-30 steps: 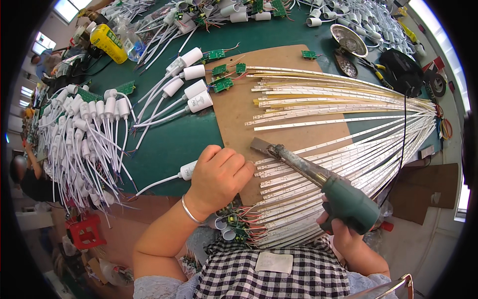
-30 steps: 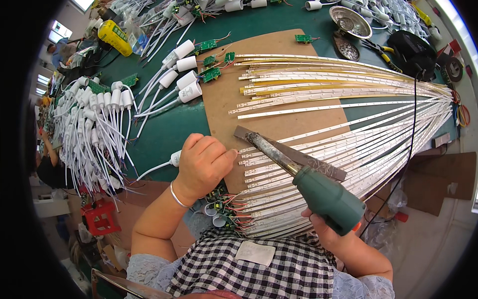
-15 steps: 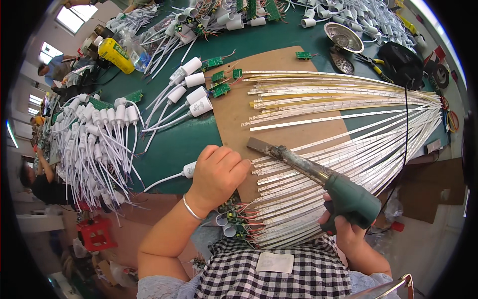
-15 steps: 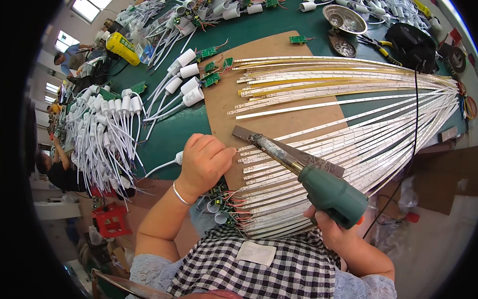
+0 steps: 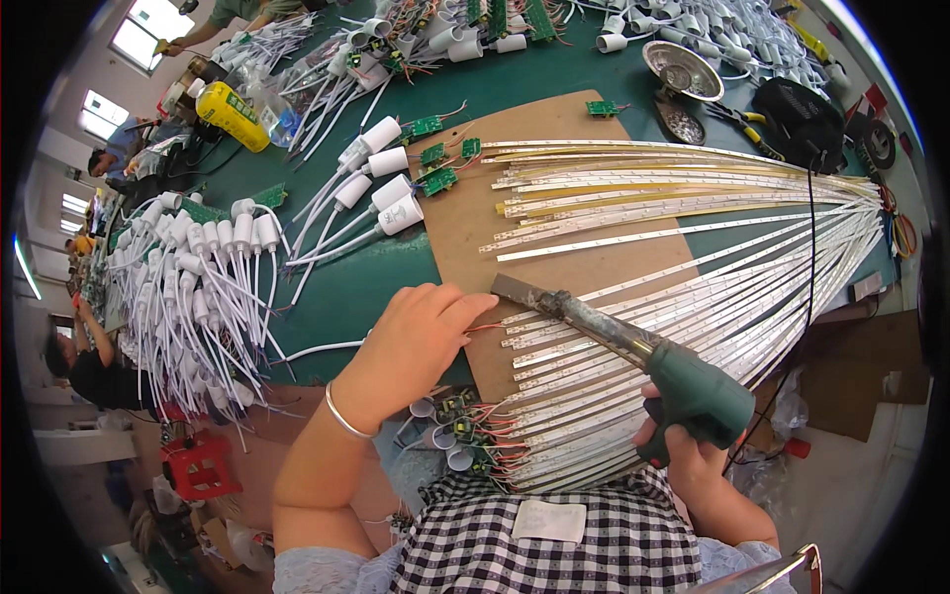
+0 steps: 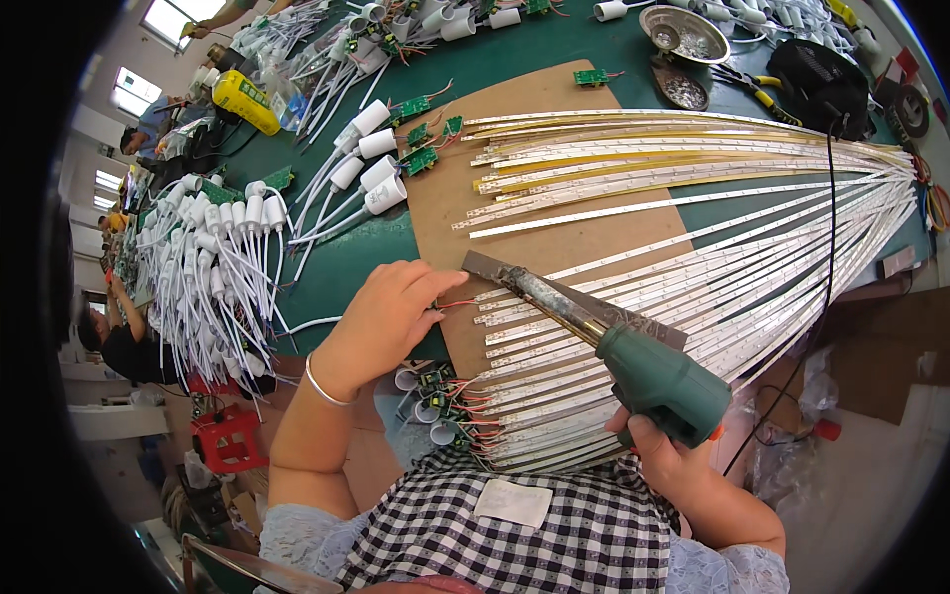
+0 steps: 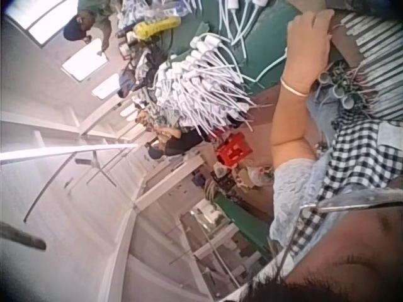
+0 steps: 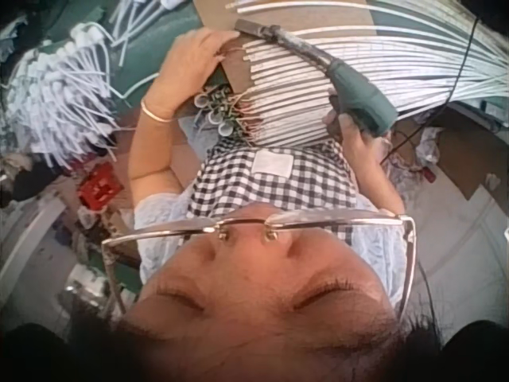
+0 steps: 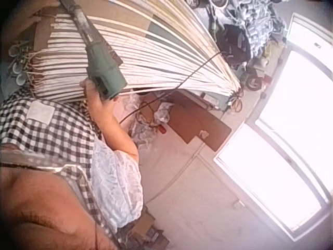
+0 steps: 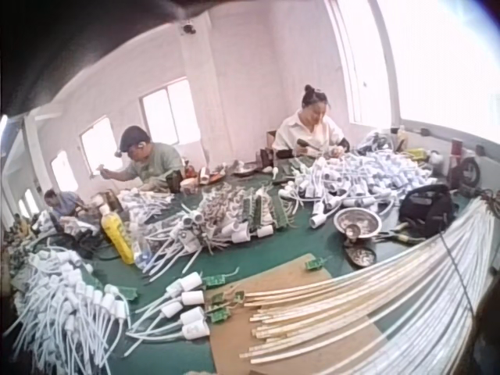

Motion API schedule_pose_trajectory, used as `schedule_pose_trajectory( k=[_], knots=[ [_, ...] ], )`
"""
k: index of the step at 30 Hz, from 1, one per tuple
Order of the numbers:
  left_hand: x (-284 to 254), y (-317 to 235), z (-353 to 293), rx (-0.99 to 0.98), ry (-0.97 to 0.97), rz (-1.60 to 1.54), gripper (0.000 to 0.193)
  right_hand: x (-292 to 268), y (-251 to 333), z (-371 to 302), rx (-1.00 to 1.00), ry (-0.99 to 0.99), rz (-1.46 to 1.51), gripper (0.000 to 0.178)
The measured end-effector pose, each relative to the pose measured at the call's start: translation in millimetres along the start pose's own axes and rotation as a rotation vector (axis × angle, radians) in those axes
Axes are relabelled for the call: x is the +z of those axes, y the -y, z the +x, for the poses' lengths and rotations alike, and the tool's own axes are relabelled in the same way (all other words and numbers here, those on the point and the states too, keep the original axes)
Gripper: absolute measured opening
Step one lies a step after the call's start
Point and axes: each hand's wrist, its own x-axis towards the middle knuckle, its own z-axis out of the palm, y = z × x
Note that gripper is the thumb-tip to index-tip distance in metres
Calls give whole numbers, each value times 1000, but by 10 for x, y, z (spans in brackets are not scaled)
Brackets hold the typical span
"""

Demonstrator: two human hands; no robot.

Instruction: The person uses a soldering iron to attach wires to LED strip ends on a workbench. They repeatedly pick up a white wire, position it on the strip, and apply the soldering iron to secure the connection. The person works on multiple LED strips laid out in parallel on a cardboard surface.

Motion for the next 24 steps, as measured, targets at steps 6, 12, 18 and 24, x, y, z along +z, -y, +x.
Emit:
schedule_pose_trajectory(
  k=[6, 12, 18, 24],
  knots=[
    [-42, 112, 72, 30, 184, -261, 39, 69, 41, 26, 22, -65, 77, 52],
    [-6, 173, 120, 86, 113, -434, 26, 74, 43, 59, 47, -121, 173, 48],
    [131, 131, 103, 112, -67, -200, 15, 71, 27, 70, 27, -112, 114, 50],
    [166, 134, 107, 261, -178, -6, 15, 68, 20, 61, 21, -88, 115, 51]
  ],
)
